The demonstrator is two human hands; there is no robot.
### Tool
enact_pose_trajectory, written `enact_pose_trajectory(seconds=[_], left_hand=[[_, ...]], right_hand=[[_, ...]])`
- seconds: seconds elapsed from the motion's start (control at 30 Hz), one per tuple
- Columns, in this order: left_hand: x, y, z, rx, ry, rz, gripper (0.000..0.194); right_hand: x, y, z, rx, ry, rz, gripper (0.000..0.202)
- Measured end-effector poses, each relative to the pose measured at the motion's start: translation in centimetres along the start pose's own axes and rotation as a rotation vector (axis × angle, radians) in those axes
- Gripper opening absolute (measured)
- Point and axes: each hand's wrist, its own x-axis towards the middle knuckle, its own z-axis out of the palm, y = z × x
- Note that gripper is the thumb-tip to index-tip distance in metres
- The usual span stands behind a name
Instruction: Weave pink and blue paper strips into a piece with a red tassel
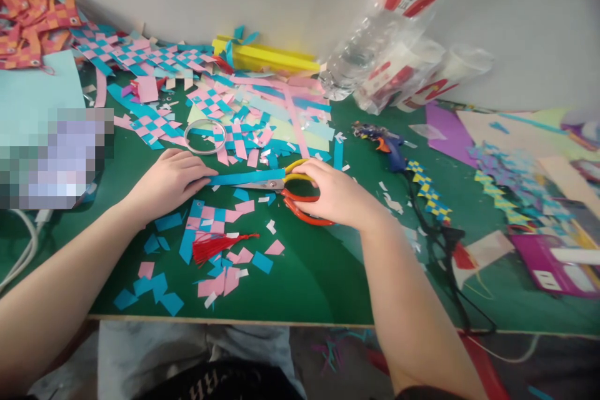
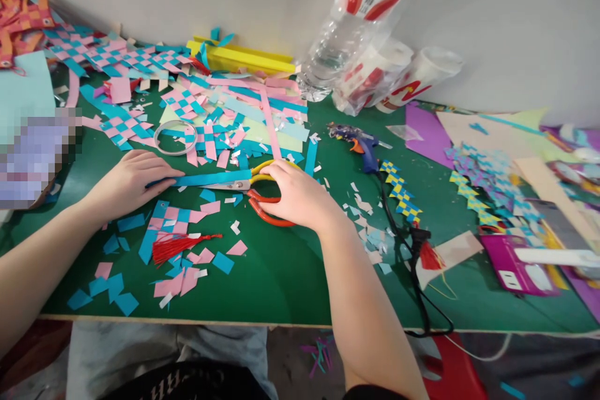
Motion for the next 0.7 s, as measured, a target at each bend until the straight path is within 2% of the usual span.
enact_pose_trajectory(seconds=[0.7], left_hand=[[0.12, 0.23, 0.05, -0.025, 0.011, -0.001, 0.035]], right_hand=[[0.11, -0.25, -0.07, 0.02, 0.0, -0.021, 0.031]])
